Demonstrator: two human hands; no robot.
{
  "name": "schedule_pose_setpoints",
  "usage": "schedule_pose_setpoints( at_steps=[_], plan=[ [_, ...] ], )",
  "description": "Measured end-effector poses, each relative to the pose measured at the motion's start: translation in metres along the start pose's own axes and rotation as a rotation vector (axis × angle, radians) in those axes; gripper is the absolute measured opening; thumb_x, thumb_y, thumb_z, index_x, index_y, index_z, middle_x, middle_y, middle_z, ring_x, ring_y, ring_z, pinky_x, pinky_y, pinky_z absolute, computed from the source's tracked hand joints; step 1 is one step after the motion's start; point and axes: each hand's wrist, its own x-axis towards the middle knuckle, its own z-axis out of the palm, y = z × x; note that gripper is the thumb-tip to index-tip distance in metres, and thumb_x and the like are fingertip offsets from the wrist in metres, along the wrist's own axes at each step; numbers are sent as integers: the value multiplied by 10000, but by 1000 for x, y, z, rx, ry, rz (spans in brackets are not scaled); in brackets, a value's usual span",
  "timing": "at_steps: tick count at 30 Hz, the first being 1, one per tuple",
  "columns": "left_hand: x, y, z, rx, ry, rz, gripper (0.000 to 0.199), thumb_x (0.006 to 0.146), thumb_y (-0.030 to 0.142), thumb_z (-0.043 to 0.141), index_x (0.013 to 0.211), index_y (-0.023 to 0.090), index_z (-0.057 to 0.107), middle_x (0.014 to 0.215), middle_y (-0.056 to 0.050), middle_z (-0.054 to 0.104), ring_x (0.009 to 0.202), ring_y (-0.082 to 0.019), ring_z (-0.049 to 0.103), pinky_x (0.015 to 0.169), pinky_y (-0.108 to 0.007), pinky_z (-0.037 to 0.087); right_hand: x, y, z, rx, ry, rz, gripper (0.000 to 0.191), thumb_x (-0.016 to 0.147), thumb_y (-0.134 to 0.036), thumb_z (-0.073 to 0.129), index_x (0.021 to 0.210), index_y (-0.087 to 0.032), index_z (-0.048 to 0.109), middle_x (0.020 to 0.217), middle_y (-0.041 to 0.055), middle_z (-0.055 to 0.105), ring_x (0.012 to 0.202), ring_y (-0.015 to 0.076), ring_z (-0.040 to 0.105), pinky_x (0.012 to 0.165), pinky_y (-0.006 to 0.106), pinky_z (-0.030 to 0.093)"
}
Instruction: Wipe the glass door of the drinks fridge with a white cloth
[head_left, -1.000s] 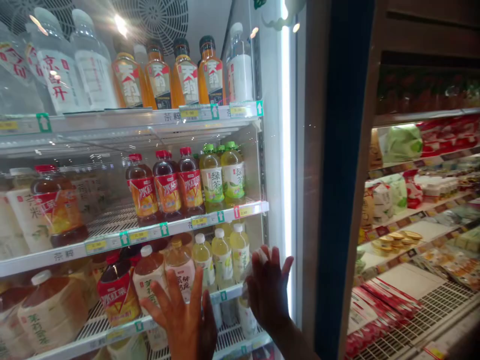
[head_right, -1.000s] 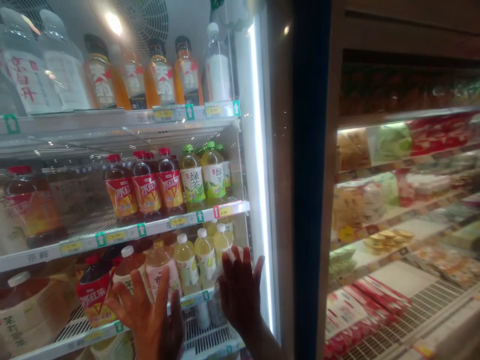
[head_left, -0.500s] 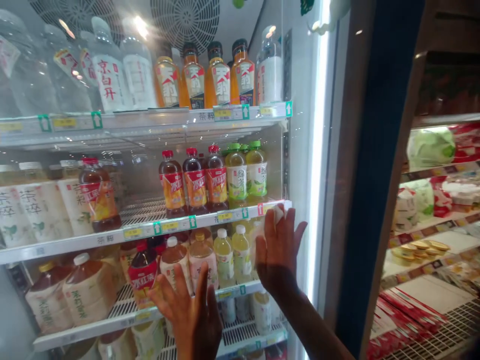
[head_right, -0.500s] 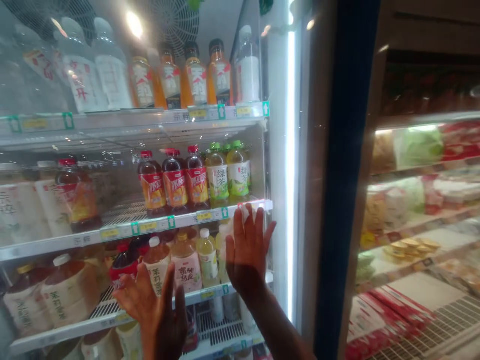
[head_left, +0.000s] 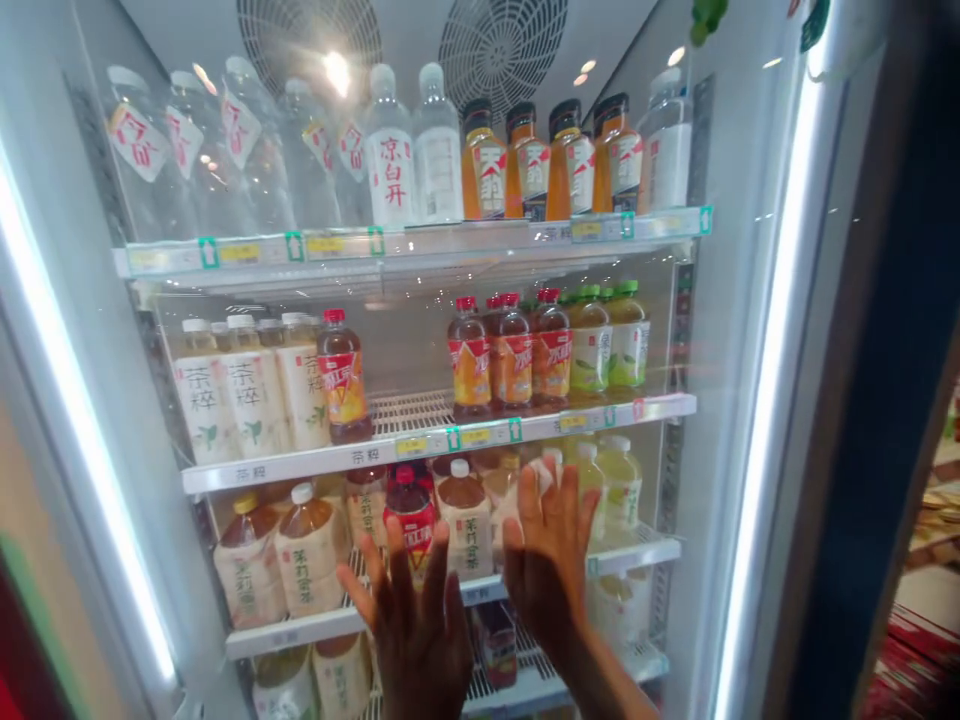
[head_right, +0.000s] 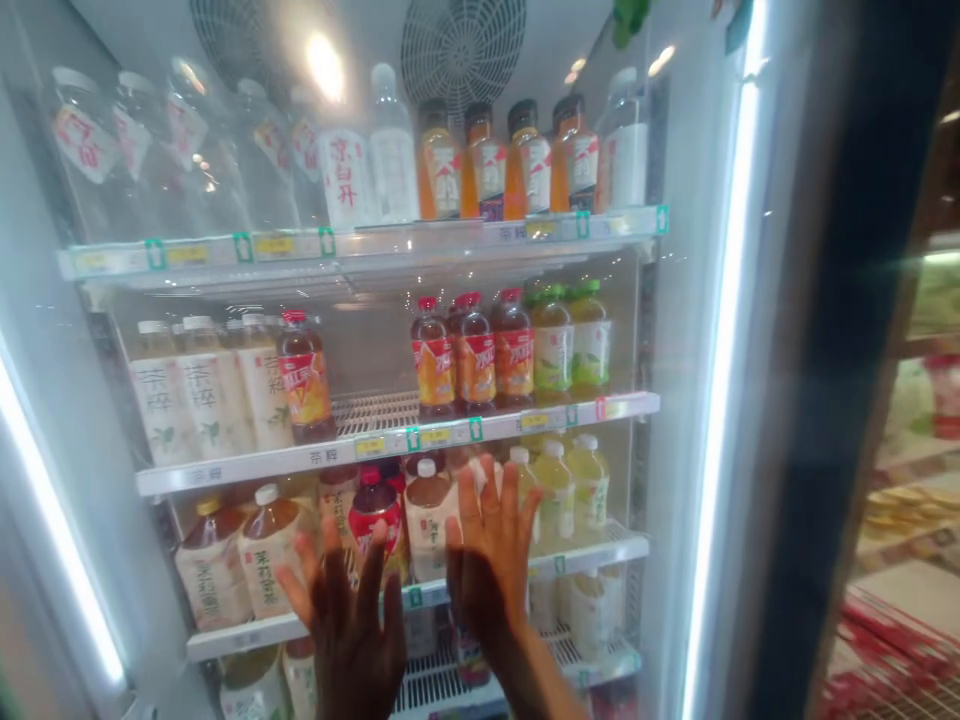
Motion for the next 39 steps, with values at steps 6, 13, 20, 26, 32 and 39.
schedule_pose_setpoints(
  at_steps=[6, 13, 20, 26, 32, 39],
  plan=[
    [7, -66, -29, 5, 21, 42, 929, 891, 101, 683, 1643, 384, 218, 1782, -38, 47, 1649, -324, 4, 1327, -626, 6, 13, -93, 17, -10, -49, -59, 782, 1000, -151, 440, 1687, -148, 66, 1713, 157, 241, 1622, 380, 60, 1240, 783, 159],
    [10, -127, -62, 86, 25, 145, 925, 887, 67, 661, 1661, 304, 213, 1771, -117, 76, 1638, -371, 43, 1308, -680, -10, 13, -144, 18, -6, -92, -112, 755, 1004, -154, 441, 1681, -113, 109, 1710, 159, 272, 1630, 344, 24, 1275, 722, 118],
    [9, -149, -72, 142, 0, 80, 930, 912, 104, 641, 1669, 327, 149, 1770, -121, 75, 1633, -409, 21, 1235, -808, 20, 23, -167, 24, 39, -114, -69, 694, 1005, -199, 456, 1667, -169, 248, 1679, 128, 374, 1627, 353, 121, 1280, 712, 119],
    [15, -131, -67, 155, 5, 94, 944, 904, 112, 653, 1672, 318, 144, 1772, -130, 58, 1635, -401, 7, 1257, -771, -11, 11, -147, 15, 10, -157, -165, 611, 1010, -201, 483, 1611, -160, 385, 1606, 119, 494, 1613, 297, 225, 1318, 620, 76],
    [29, -86, -48, 166, 11, 101, 961, 911, 131, 662, 1664, 371, 115, 1777, -102, 6, 1633, -413, -28, 1238, -792, -6, 24, -103, 4, 43, -90, -142, 630, 1003, -191, 459, 1623, -155, 353, 1667, 81, 405, 1633, 305, 113, 1316, 620, 40],
    [45, -20, -19, 94, -30, 45, 935, 935, 192, 663, 1642, 464, 114, 1779, -37, -11, 1637, -390, -58, 1232, -798, -32, 40, -16, -11, 14, -42, -112, 677, 1006, -205, 493, 1652, -197, 290, 1692, 90, 348, 1637, 289, 80, 1306, 645, -1]
  ],
)
